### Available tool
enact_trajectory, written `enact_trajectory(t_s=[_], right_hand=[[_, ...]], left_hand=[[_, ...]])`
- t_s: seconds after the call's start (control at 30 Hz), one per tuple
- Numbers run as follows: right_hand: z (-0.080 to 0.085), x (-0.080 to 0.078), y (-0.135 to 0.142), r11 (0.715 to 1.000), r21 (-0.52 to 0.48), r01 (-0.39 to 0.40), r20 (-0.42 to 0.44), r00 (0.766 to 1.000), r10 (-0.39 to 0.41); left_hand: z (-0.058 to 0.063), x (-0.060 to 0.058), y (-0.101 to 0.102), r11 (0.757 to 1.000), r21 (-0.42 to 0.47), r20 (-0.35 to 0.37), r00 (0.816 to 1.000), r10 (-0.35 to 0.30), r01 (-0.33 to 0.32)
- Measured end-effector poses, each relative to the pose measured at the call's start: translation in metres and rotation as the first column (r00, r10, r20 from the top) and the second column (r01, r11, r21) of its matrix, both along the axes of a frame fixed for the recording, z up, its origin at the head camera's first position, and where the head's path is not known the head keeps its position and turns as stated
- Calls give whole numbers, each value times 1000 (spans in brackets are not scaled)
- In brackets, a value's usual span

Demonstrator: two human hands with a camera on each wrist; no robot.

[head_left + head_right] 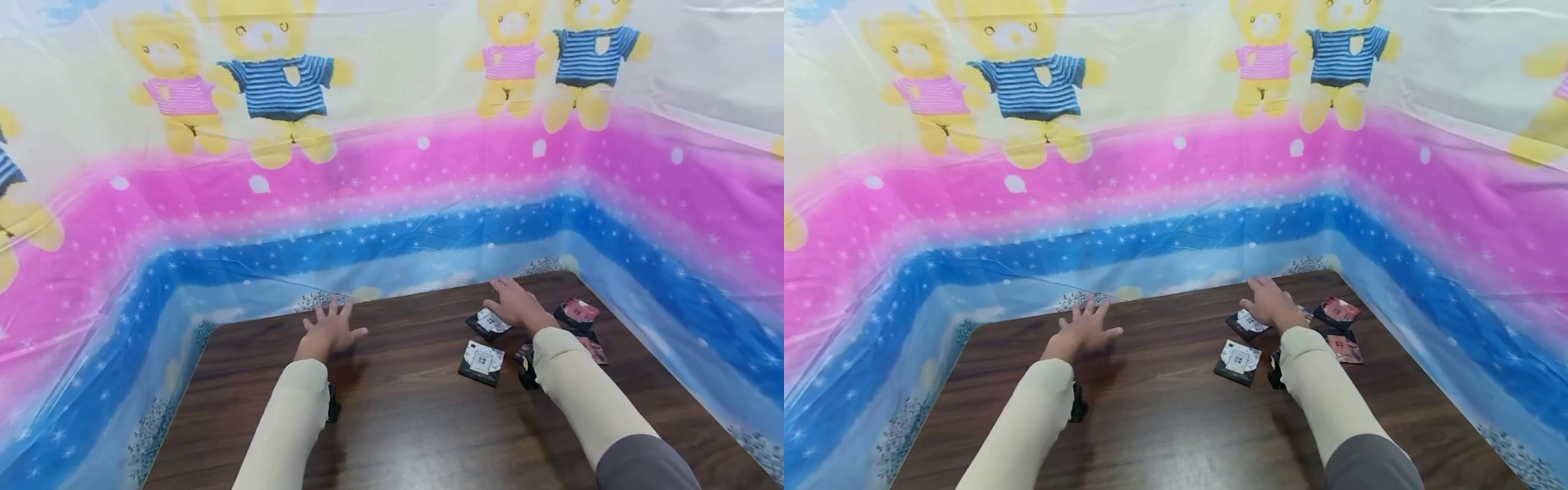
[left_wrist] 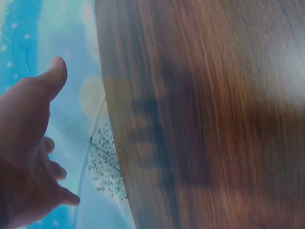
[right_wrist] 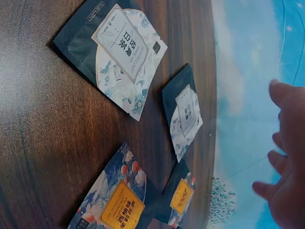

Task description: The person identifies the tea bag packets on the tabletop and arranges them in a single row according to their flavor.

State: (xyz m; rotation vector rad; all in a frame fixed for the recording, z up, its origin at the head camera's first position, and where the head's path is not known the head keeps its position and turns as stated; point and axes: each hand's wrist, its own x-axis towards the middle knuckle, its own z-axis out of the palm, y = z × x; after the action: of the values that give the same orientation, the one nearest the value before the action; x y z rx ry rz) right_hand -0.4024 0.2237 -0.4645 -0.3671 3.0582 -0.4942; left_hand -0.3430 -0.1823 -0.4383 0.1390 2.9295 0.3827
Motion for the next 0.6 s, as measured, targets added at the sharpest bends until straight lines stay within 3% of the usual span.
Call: enact_trajectory(t_s=[0.13, 0.27, 0.6], right_hand=[[-1, -2, -3, 999, -42, -27, -59, 998, 25], [-2, -3, -9, 995, -90, -31, -57, 998, 26], [-19, -5, -9, 999, -48, -9, -13, 1000, 9]], left_hand=[[-4, -3, 9, 996, 51, -58, 996, -69, 72], [-9, -5, 21, 985, 78, -126, 982, -140, 151], [-26, -11, 63, 937, 100, -241, 921, -305, 336]])
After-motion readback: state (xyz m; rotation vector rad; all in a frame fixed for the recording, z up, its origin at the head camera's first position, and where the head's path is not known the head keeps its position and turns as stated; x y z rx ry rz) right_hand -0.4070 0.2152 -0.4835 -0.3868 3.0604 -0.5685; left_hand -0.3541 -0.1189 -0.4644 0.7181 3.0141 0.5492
